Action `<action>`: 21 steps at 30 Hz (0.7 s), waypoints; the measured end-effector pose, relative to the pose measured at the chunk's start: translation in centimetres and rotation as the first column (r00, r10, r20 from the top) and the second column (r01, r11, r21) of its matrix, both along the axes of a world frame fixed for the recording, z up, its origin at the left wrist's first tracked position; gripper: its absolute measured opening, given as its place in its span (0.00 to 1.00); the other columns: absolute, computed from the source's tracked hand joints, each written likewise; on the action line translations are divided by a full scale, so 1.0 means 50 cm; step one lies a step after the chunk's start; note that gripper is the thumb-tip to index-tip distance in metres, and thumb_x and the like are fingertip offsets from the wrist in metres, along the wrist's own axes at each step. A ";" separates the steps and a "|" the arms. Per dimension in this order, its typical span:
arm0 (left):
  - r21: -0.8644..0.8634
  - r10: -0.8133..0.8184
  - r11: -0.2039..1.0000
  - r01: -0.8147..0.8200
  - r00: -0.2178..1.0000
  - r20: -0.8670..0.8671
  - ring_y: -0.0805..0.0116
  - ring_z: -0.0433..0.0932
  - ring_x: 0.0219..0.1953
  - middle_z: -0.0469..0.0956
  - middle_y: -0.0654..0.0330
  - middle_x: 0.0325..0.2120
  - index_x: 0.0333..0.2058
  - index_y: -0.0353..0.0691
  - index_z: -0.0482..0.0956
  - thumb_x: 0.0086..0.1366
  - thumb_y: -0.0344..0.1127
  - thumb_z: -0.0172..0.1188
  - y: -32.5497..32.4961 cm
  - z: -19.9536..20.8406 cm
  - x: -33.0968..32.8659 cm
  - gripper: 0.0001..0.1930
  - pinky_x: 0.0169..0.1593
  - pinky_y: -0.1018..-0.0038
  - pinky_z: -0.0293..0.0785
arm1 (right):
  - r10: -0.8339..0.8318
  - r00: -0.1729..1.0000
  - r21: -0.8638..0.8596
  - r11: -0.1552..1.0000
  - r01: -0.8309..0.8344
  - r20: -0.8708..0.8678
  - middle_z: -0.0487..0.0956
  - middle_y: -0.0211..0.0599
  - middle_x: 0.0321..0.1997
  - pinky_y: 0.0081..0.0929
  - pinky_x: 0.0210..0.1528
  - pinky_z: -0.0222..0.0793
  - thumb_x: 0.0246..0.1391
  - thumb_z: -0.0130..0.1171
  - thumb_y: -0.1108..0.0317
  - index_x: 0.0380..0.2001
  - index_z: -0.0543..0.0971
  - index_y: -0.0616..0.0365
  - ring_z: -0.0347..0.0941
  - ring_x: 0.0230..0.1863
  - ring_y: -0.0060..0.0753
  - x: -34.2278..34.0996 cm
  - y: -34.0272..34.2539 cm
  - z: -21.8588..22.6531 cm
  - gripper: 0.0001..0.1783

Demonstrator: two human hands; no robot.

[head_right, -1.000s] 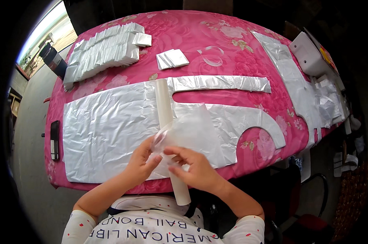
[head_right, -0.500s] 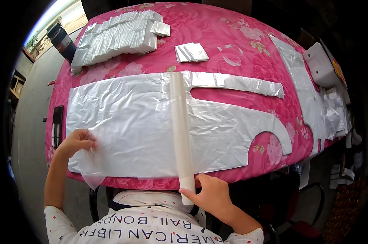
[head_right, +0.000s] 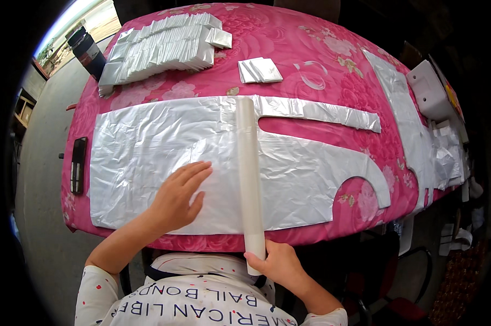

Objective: The person repeatedly unrolls a sheet of clear plastic wrap, places a small white rectangular item on it, folds the wrap around the item, and sets the wrapped unit aside. The person continues this process with multiple items on a pink tablecloth.

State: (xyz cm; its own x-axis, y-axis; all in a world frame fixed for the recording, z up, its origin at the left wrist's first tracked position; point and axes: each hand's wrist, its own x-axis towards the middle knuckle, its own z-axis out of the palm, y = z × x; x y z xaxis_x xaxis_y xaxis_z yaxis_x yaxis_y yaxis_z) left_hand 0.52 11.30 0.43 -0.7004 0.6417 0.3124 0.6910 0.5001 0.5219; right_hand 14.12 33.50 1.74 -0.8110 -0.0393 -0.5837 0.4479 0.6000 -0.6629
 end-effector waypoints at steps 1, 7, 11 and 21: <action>0.002 0.000 1.000 0.000 1.000 0.013 0.49 0.63 0.56 0.64 0.48 0.53 0.51 0.29 0.64 0.52 0.26 0.53 0.032 -0.018 0.004 0.25 0.57 0.62 0.61 | -0.002 1.000 -0.001 1.000 0.002 0.021 0.79 0.47 0.27 0.31 0.34 0.71 0.44 0.59 0.51 0.34 0.78 0.61 0.77 0.29 0.44 0.003 0.002 0.002 0.23; -0.169 -0.003 0.986 0.002 1.000 -0.002 0.47 0.48 0.64 0.50 0.39 0.60 0.57 0.22 0.53 0.56 0.35 0.47 0.113 -0.091 0.018 0.32 0.65 0.59 0.44 | 0.063 0.992 -0.040 0.997 -0.059 0.107 0.79 0.46 0.26 0.30 0.33 0.71 0.45 0.60 0.47 0.33 0.79 0.62 0.77 0.28 0.41 0.006 0.021 0.002 0.26; -0.234 -0.003 0.972 -0.004 1.000 -0.031 0.47 0.45 0.65 0.49 0.38 0.61 0.57 0.21 0.52 0.56 0.37 0.45 0.115 -0.095 0.018 0.33 0.66 0.59 0.40 | 0.161 0.987 0.073 0.984 -0.160 -0.009 0.78 0.45 0.22 0.28 0.29 0.71 0.47 0.58 0.43 0.27 0.79 0.66 0.77 0.25 0.38 -0.064 0.045 -0.003 0.30; -0.234 0.006 0.972 -0.028 0.995 -0.095 0.45 0.48 0.64 0.52 0.35 0.59 0.56 0.19 0.54 0.55 0.40 0.43 0.119 -0.098 0.018 0.34 0.66 0.59 0.41 | -0.324 0.935 -0.497 0.841 0.214 -0.144 0.76 0.34 0.24 0.21 0.28 0.68 0.56 0.52 0.52 0.30 0.75 0.65 0.71 0.25 0.22 -0.431 0.030 -0.066 0.22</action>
